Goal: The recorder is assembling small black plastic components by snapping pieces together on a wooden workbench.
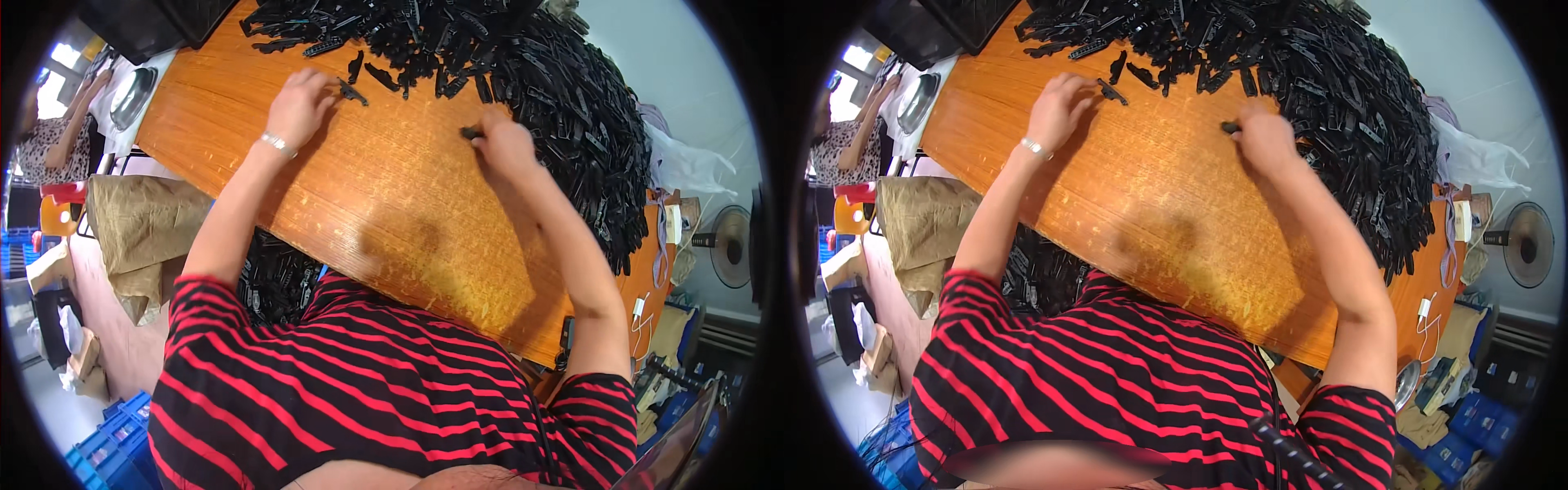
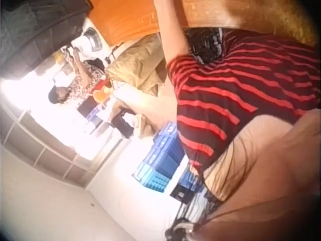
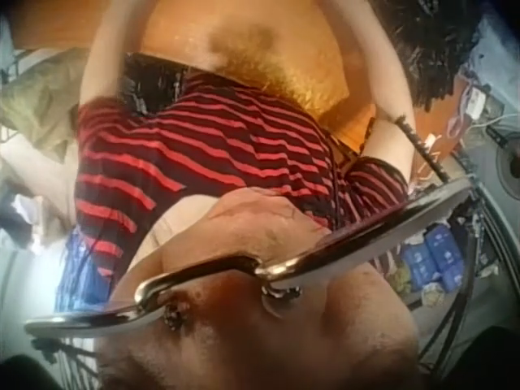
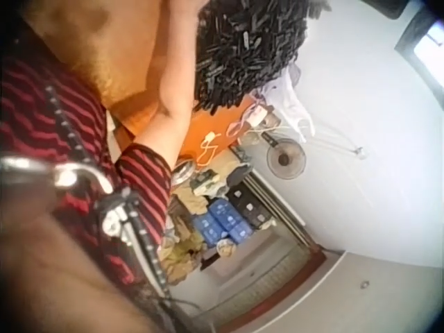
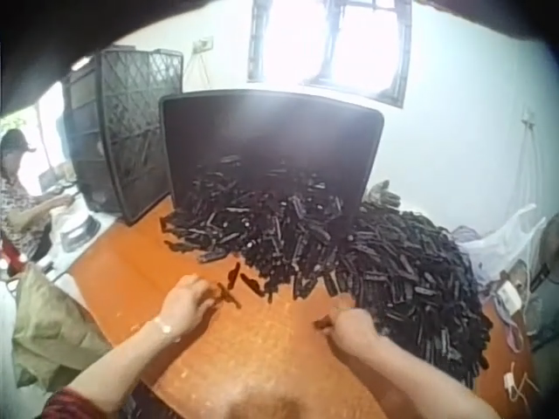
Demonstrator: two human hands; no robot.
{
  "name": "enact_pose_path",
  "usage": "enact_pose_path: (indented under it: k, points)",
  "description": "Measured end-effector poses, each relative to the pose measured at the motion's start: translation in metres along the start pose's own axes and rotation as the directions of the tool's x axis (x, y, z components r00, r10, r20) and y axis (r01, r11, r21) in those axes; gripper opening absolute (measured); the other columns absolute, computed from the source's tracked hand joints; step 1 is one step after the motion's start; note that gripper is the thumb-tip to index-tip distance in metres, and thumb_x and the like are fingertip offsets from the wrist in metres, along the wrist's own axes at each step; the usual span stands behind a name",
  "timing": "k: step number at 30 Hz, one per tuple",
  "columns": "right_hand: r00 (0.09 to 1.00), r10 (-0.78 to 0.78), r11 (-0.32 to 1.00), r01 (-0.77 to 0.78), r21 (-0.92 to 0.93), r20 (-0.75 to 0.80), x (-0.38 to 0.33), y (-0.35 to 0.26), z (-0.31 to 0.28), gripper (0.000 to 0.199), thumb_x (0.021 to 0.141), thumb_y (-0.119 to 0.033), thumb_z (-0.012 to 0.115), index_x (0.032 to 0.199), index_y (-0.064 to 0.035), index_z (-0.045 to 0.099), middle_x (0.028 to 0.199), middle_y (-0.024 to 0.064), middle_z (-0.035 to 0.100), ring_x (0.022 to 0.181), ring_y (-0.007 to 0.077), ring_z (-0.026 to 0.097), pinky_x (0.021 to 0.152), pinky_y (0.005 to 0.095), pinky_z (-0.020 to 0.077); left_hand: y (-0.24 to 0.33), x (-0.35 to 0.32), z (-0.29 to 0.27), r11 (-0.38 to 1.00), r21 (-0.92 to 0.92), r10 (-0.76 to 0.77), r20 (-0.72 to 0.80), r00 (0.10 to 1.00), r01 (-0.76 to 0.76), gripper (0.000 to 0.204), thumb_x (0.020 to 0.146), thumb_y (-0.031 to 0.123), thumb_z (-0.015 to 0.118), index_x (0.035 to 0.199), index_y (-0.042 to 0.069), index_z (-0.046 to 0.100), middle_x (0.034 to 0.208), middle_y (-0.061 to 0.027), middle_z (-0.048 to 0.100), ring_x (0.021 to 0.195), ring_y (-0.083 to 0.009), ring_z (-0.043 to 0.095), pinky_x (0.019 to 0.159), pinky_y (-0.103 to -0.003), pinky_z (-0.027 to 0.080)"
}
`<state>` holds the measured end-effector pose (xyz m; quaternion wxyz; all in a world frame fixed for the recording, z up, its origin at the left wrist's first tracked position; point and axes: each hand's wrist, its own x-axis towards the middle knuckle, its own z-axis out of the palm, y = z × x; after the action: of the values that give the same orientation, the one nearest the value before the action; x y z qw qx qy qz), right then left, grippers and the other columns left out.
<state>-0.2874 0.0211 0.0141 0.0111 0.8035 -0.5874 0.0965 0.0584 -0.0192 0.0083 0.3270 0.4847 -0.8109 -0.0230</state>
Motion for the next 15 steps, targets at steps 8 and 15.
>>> enact_pose_path:
  k: [8,15]
  points:
    - [0.995,-0.05,0.937,0.077,0.341,-0.086,-0.032,-0.069,0.022,0.019,0.076,-0.013,0.071,0.081,-0.0065,0.054,0.082,0.0112,0.054,0.073,0.0348,0.058,0.061,0.0421,0.0459,0.001,0.026,0.033,0.984,0.122,0.113,0.143,0.983,-0.13,0.018,0.076,0.008,0.069,0.093,0.008,0.063,0.096,-0.0073,0.059,0.096,-0.0274,0.054,0.079,-0.038,0.047]
    - [0.994,-0.059,0.906,0.092,0.413,-0.092,-0.032,-0.074,0.019,0.019,0.076,-0.013,0.071,0.085,-0.0036,0.056,0.083,0.012,0.057,0.074,0.0314,0.059,0.064,0.0394,0.0465,0.015,0.005,0.016,0.994,0.05,-0.106,0.278,0.955,0.095,0.02,0.076,0.014,0.073,0.086,0.005,0.058,0.082,-0.0095,0.063,0.07,-0.0291,0.061,0.066,-0.037,0.05]
